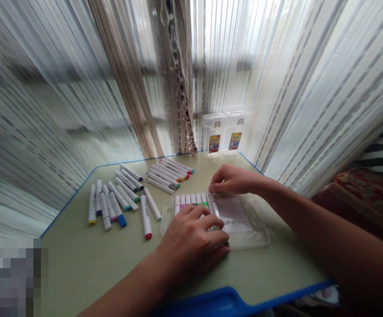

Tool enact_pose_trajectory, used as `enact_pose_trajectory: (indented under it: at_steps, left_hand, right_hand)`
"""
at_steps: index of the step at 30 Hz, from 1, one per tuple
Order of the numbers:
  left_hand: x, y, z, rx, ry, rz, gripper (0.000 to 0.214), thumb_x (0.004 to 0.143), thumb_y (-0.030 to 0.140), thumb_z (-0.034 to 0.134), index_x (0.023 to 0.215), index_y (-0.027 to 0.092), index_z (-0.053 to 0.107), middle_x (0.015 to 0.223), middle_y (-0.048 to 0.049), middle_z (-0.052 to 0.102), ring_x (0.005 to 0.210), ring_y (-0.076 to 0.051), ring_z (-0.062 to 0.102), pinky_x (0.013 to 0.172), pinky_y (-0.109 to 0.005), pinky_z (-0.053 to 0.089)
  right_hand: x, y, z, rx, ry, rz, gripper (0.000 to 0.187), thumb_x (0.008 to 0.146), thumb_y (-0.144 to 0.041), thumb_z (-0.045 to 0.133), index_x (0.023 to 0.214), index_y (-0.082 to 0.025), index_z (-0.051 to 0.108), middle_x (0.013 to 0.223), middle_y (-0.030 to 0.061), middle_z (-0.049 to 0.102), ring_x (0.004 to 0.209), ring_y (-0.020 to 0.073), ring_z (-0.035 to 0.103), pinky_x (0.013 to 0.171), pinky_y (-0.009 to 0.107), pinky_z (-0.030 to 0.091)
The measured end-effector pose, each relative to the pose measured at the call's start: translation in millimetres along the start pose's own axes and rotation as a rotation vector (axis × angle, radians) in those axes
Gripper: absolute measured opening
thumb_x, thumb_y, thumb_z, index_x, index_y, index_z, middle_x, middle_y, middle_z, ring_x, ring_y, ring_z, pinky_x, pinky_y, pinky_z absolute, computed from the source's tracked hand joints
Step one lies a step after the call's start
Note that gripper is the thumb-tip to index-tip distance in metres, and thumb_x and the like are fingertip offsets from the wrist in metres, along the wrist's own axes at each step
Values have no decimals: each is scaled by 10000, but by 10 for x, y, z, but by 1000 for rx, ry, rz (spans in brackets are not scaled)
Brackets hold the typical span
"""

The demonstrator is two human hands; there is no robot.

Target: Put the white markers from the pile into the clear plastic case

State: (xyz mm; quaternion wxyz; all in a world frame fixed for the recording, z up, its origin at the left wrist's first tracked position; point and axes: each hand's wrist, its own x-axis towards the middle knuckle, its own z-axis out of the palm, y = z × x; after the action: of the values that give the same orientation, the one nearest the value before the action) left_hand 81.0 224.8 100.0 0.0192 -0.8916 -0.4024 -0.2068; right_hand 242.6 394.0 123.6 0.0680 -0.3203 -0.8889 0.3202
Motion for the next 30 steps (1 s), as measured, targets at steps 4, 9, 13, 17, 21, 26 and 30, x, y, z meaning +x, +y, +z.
enact_pose_trajectory:
  at_steps: [4,9,13,17,21,26,30]
  left_hand:
    - [8,-9,-2,16,-11,-4,153,890,336,608,927,233,714,1023,-21,715,931,-196,594,792,-367,438]
    - [11,-31,4,-26,-38,-9,158,887,314,597,914,192,692,1007,-46,701,933,-194,593,822,-341,461]
    - [-1,-49,5,-52,-35,0,231,890,386,593,958,185,686,1013,-50,695,914,-191,596,800,-334,466]
    - [-14,-54,-22,-86,-1,-18,327,883,471,583,995,184,691,1031,-47,698,910,-202,604,778,-340,467]
    - [-18,-67,-69,-91,21,-61,302,905,434,557,994,184,701,1015,-50,703,893,-197,609,787,-345,468]
    - [-19,-107,-127,-74,50,-138,276,925,382,531,981,181,711,953,-67,706,878,-203,612,792,-349,465]
    - [-35,-203,-164,-26,106,-299,233,923,316,520,954,183,708,934,-63,701,902,-210,621,829,-348,469]
  right_hand:
    - [21,-16,44,-23,43,-4,277,763,-359,647,755,-111,772,631,35,671,593,146,528,530,243,379]
    - [35,-37,93,-48,63,-35,293,811,-339,571,750,-110,744,636,24,656,584,136,527,546,246,381]
    - [32,-51,124,-28,88,-26,299,822,-358,570,756,-109,722,654,40,663,597,146,536,545,253,389]
    - [36,-49,161,-1,96,-41,316,833,-389,571,770,-114,714,663,40,656,603,148,531,551,260,393]
    - [41,-63,186,-20,121,-55,322,843,-398,563,743,-126,703,624,28,629,579,144,517,539,260,386]
    - [45,-86,204,-29,193,-77,297,845,-376,566,774,-132,719,701,64,697,647,174,602,621,277,456]
    - [54,-59,231,-21,211,-108,290,847,-368,564,794,-134,726,717,73,716,659,189,631,639,289,475]
